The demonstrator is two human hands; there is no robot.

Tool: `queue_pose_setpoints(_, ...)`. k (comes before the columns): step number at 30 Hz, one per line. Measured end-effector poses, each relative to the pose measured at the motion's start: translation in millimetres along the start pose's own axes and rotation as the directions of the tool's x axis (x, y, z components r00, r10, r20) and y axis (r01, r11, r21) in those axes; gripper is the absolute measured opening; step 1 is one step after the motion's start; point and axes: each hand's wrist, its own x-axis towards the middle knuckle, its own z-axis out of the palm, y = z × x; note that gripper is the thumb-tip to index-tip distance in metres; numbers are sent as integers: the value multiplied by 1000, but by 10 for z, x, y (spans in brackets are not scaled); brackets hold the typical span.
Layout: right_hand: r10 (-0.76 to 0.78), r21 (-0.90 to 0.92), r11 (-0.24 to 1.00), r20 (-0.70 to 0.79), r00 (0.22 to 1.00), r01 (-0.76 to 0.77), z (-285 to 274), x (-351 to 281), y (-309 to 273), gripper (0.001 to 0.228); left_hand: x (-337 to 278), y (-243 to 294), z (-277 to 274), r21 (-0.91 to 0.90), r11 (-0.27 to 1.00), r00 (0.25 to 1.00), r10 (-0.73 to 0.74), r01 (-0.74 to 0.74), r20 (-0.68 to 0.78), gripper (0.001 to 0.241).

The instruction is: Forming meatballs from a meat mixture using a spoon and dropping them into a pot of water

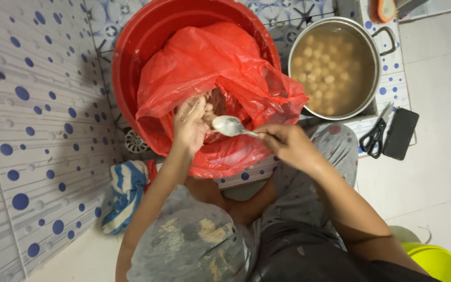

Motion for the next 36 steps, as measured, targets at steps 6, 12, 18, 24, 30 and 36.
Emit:
queue_pose_setpoints(6,-30,102,994,-152,988,45,-215,-84,215,21,128,-49,-46,214,975,998,48,-53,29,29)
queue_pose_setpoints(12,26,253,966,-265,964,43,-339,-108,287,19,6,47,20,570,690,889,416,-446,193,24)
queue_pose_setpoints(18,59,384,920,-328,943,75,-289,-52,547,15,-201,243,198,202,954,937,148,-219,317,18)
queue_pose_setpoints(24,42,388,916,-347,937,103,-239,-61,477,16,-238,218,338,368,903,962,142,-223,235,26)
queue_pose_setpoints(30,37,382,918,-356,934,109,-270,-47,522,15,33,-156,86,523,749,914,319,-406,252,17)
queue_pose_setpoints(36,54,433,894,-358,932,114,-272,-55,481,16,-370,342,392,378,807,861,287,-453,420,34)
